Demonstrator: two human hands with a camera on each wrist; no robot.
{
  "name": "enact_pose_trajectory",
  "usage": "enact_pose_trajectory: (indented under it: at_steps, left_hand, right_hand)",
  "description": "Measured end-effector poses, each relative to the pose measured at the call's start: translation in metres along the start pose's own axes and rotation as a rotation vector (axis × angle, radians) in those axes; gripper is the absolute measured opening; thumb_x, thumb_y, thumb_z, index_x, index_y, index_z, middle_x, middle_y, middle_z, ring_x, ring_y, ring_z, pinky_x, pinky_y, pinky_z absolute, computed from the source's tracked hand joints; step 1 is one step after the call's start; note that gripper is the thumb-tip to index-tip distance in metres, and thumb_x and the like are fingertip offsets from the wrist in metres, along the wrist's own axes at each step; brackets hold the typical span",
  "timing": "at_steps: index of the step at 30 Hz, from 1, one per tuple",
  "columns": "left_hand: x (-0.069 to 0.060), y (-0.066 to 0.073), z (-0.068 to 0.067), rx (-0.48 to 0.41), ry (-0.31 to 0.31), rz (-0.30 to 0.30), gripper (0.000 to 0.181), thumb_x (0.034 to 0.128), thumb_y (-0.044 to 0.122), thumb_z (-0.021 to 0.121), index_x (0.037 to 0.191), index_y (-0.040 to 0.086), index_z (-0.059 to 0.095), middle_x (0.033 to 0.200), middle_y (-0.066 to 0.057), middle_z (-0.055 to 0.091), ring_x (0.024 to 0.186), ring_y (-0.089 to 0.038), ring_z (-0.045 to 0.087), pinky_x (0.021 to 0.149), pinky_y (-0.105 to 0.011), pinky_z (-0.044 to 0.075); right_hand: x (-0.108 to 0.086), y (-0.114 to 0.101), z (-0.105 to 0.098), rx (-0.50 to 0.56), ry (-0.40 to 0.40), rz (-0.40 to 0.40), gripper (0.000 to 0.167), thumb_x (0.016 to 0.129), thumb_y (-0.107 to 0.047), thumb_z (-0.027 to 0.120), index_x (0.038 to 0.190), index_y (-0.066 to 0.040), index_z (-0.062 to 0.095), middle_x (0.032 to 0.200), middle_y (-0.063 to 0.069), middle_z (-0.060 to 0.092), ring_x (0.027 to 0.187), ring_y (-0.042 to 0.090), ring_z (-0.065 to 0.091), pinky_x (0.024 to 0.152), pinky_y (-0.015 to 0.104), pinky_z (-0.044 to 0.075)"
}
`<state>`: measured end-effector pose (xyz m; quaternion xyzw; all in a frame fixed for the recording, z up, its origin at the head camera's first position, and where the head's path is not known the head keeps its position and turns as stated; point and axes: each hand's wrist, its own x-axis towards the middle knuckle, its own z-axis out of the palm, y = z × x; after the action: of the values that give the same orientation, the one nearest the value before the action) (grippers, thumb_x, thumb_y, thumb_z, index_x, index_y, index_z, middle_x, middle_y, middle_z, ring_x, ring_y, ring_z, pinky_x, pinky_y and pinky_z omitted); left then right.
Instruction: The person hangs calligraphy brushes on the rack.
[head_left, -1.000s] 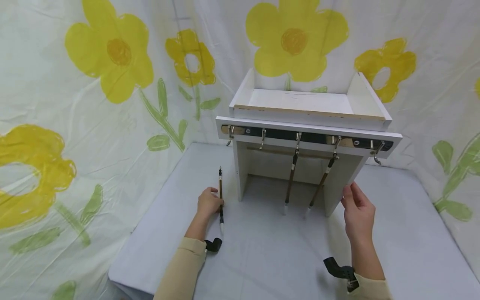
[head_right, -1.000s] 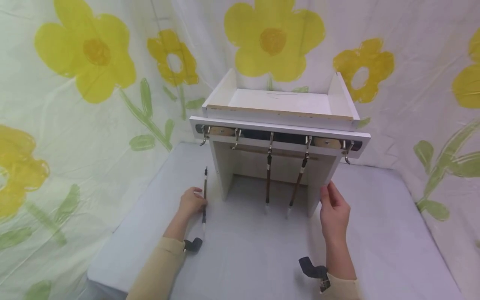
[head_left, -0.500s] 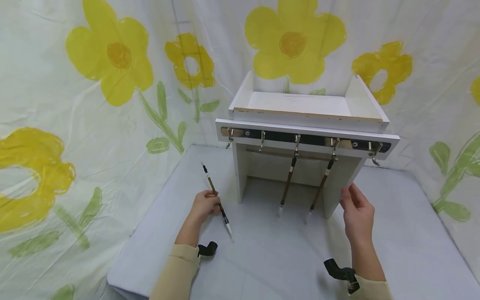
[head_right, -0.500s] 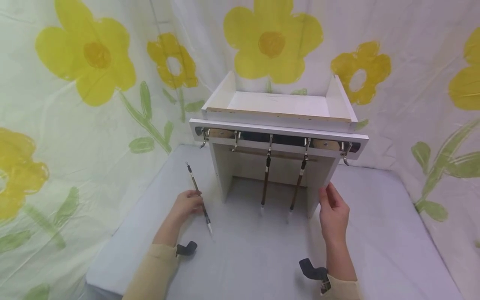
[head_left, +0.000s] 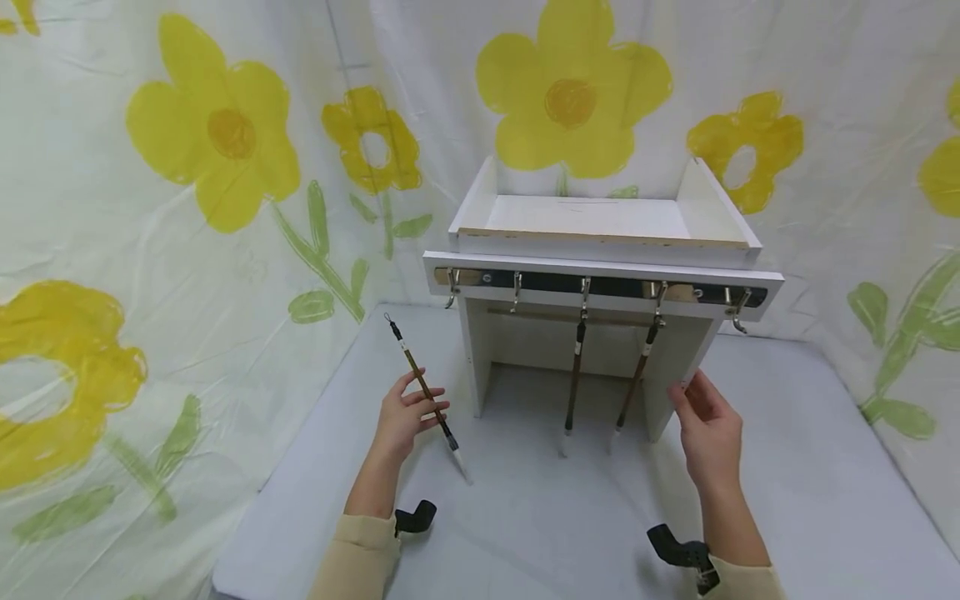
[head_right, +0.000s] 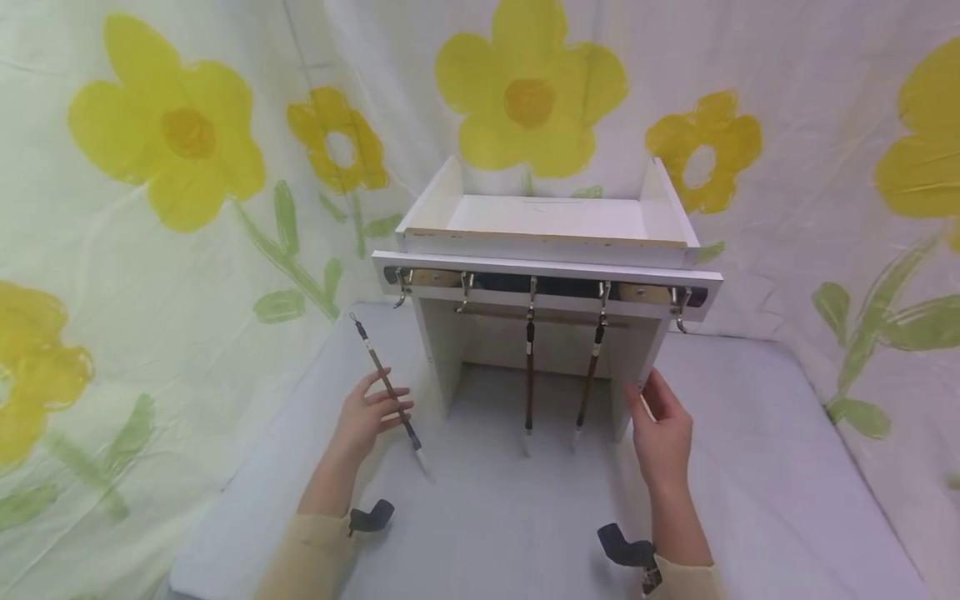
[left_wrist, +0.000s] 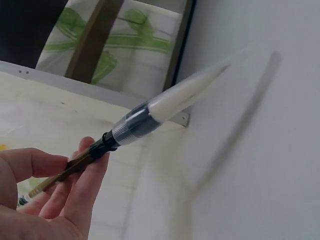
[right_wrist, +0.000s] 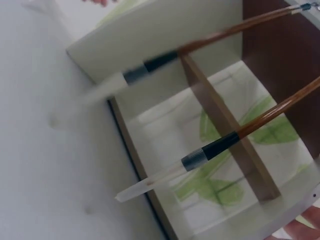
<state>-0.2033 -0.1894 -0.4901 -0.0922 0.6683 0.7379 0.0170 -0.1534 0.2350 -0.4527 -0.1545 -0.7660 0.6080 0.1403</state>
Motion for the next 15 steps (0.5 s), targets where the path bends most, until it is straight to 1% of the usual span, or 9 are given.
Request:
enact_pose_trajectory:
  at_steps: [4, 7, 11, 15]
  left_hand:
    - [-0.009, 0.007, 0.004, -0.011, -0.011, 0.060, 0.059, 0.0955, -0.010, 0.055, 0.144, 0.023, 0.047, 0.128, -0.030, 0.062, 0.093, -0.027, 0.075, 0.083, -0.044, 0.062]
    - [-0.015, 0.012, 0.006, -0.028, -0.010, 0.111, 0.057, 0.0962, -0.009, 0.055, 0.143, 0.023, 0.049, 0.123, -0.029, 0.065, 0.091, -0.027, 0.076, 0.082, -0.044, 0.062]
    - [-0.025, 0.022, 0.008, -0.047, 0.007, 0.174, 0.052, 0.0976, -0.005, 0.057, 0.140, 0.024, 0.052, 0.114, -0.022, 0.071, 0.090, -0.027, 0.076, 0.082, -0.043, 0.062]
    - [-0.034, 0.033, 0.011, -0.008, 0.022, 0.236, 0.050, 0.0994, 0.000, 0.058, 0.140, 0.028, 0.053, 0.112, -0.015, 0.073, 0.092, -0.026, 0.076, 0.083, -0.041, 0.062]
  right_hand:
    - [-0.001, 0.001, -0.001, -0.004, 0.007, 0.003, 0.057, 0.100, -0.046, 0.059, 0.153, -0.035, 0.042, 0.155, -0.001, 0.048, 0.140, 0.020, 0.049, 0.104, 0.020, 0.046]
    - [-0.002, 0.001, -0.001, -0.004, 0.005, 0.005, 0.057, 0.100, -0.046, 0.059, 0.153, -0.035, 0.042, 0.156, 0.000, 0.048, 0.141, 0.020, 0.049, 0.104, 0.019, 0.046]
    - [-0.002, 0.002, -0.001, -0.003, -0.006, -0.003, 0.056, 0.100, -0.046, 0.058, 0.153, -0.035, 0.042, 0.156, -0.001, 0.048, 0.140, 0.020, 0.049, 0.102, 0.017, 0.046]
    - [-0.002, 0.001, -0.002, -0.006, -0.010, -0.019, 0.056, 0.101, -0.046, 0.057, 0.153, -0.035, 0.042, 0.156, -0.001, 0.048, 0.139, 0.019, 0.050, 0.101, 0.016, 0.047]
